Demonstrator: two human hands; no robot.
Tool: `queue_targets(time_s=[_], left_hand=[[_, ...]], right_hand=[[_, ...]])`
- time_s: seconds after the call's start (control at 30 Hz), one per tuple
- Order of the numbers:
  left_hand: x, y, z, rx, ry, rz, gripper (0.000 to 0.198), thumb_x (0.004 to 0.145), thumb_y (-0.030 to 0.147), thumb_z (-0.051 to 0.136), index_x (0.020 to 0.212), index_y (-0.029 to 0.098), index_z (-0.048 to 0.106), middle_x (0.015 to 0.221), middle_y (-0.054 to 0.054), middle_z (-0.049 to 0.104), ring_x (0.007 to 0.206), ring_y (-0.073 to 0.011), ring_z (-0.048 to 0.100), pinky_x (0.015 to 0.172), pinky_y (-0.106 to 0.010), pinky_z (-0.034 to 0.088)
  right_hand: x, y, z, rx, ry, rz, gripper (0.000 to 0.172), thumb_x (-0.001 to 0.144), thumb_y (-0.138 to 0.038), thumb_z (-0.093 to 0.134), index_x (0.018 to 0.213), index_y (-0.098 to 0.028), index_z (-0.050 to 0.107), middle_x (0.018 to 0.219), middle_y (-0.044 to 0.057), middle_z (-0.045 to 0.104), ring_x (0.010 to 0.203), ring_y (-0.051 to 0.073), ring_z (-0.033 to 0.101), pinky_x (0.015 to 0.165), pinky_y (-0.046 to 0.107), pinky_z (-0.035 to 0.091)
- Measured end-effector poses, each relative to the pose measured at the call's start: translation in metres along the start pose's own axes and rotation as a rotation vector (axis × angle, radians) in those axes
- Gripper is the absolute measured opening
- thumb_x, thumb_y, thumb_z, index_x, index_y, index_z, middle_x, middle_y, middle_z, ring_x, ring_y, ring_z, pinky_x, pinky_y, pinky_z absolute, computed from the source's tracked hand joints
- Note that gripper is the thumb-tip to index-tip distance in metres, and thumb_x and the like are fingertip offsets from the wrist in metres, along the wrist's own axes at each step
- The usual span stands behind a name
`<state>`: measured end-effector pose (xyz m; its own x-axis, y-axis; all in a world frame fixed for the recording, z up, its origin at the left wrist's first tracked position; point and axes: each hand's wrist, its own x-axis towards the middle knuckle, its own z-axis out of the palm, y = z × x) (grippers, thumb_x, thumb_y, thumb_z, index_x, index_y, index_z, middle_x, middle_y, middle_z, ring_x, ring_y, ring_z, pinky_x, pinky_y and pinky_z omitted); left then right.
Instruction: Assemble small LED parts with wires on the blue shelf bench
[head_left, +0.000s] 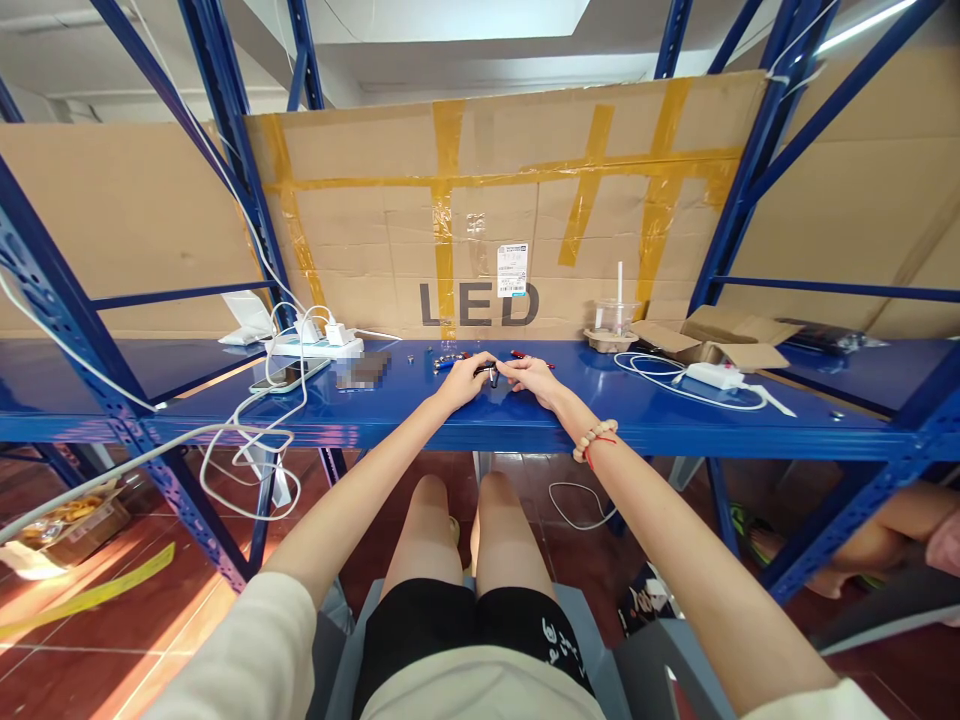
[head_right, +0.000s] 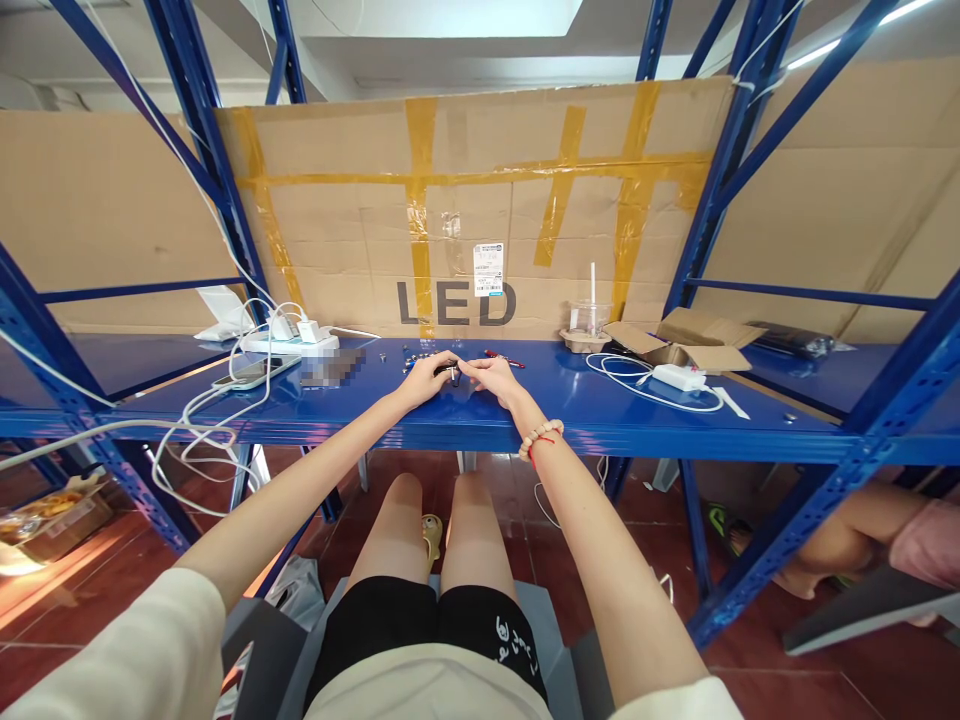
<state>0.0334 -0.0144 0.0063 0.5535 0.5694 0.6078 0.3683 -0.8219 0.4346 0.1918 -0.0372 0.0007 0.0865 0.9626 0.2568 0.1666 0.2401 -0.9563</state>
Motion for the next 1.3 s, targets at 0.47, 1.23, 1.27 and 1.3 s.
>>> queue_targets(time_s=[0.47,1.23,1.27,1.3], left_hand=[[0.0056,-0.0027,0.0072,-0.027,0.045,-0.099,0.018,0.082,0.022,0.038,0.080,0.016,0.055,0.059,0.001,0.053,0.057,-0.0112,0.049,0.063,-0.023,0.039],[0.0013,0.0007,0.0022,-0.268,-0.043,-0.105,0.028,0.080,0.037,0.043,0.061,0.016,0.043,0.052,0.002,0.044,0.051,-0.0082,0.037,0.052,-0.022,0.031],[0.0011,0.0008,0.0024,-0.268,-0.044,-0.101,0.029,0.080,0.038,0.043,0.061,0.016,0.043,0.052,0.002,0.044,0.052,-0.0082,0.037,0.052,-0.022,0.032],[0.0008,0.0008,0.0026,-0.266,-0.044,-0.101,0.030,0.080,0.038,0.043,0.061,0.016,0.043,0.052,0.002,0.044,0.052,-0.0082,0.038,0.053,-0.022,0.032]], right_hand=[[-0.0031,-0.0018,0.0063,0.052,0.105,-0.081,0.041,0.057,-0.048,0.070,0.082,-0.015,0.067,0.071,0.003,0.062,0.050,0.005,0.046,0.040,0.016,0.036],[0.0015,0.0067,-0.0004,0.019,-0.029,-0.146,0.043,0.057,-0.041,0.071,0.094,-0.018,0.068,0.087,0.004,0.064,0.056,0.005,0.047,0.046,0.017,0.036],[0.0018,0.0071,-0.0006,0.018,-0.033,-0.147,0.044,0.057,-0.042,0.071,0.093,-0.018,0.068,0.086,0.003,0.064,0.056,0.005,0.047,0.046,0.017,0.036],[0.0021,0.0075,-0.0008,0.017,-0.035,-0.147,0.044,0.056,-0.042,0.071,0.092,-0.018,0.068,0.085,0.003,0.064,0.056,0.005,0.047,0.046,0.017,0.036]])
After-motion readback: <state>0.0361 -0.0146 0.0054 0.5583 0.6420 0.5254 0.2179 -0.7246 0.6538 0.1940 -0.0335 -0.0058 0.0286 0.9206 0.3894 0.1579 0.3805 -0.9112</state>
